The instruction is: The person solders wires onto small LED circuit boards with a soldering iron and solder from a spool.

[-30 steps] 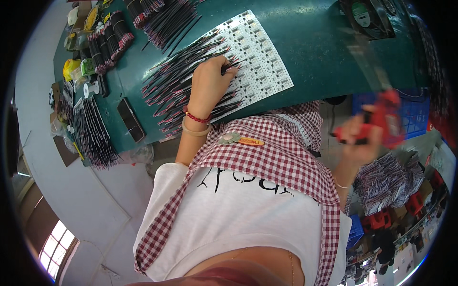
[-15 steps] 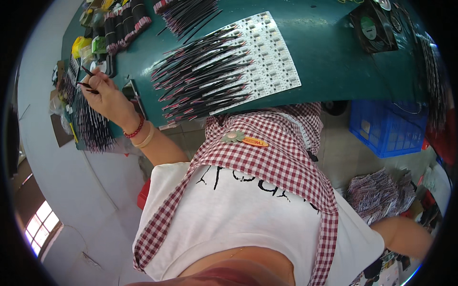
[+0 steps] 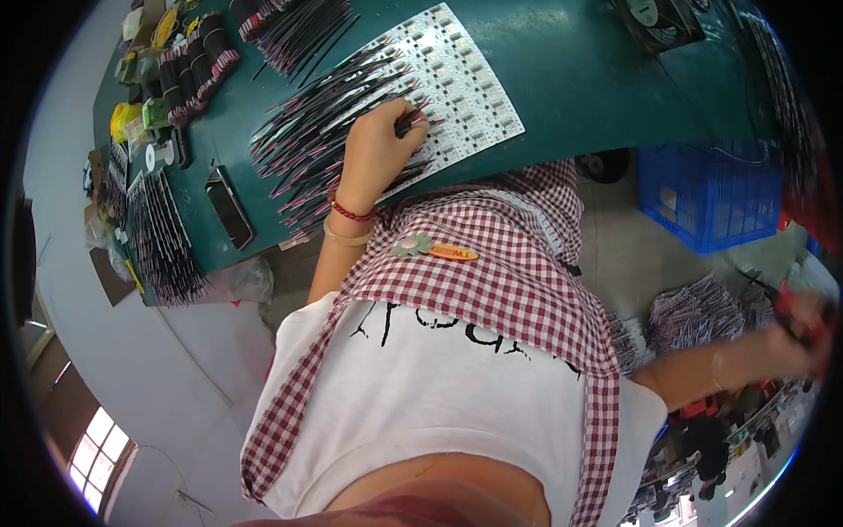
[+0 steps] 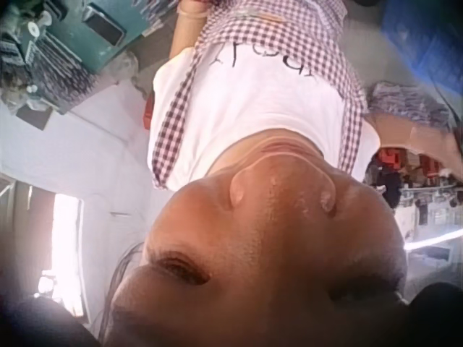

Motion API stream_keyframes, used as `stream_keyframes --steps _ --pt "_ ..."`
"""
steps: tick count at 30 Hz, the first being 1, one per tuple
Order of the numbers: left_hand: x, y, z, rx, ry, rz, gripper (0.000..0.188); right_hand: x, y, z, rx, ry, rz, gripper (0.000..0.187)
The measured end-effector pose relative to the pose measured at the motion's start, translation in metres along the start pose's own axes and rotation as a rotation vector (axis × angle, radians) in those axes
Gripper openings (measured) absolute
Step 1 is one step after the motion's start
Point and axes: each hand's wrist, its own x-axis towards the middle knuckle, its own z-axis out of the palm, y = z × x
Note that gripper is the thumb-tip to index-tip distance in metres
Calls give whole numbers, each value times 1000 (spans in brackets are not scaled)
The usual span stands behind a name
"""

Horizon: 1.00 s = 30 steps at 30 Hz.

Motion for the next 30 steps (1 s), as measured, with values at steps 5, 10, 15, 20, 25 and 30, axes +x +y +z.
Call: stream_keyframes --steps 5,10,15,20,25,30 --pt "-1 4 10 45 16 -35 16 -144 9 134 1044 -407 934 44" --pt "-4 3 11 28 71 -65 17 -192 -31 192 804 -620 1003 39" --pt "-2 8 5 171 24 -102 21 -201 -47 212 644 -788 1108 34" --pt "-2 8 5 185 41 -110 22 -204 -54 214 633 -781 1147 31" --pt "-3 10 7 194 60 -138 21 -209 -54 212 557 -799 1172 29" --pt "-2 12 9 211 71 -143 22 -214 -50 209 513 -811 1125 25"
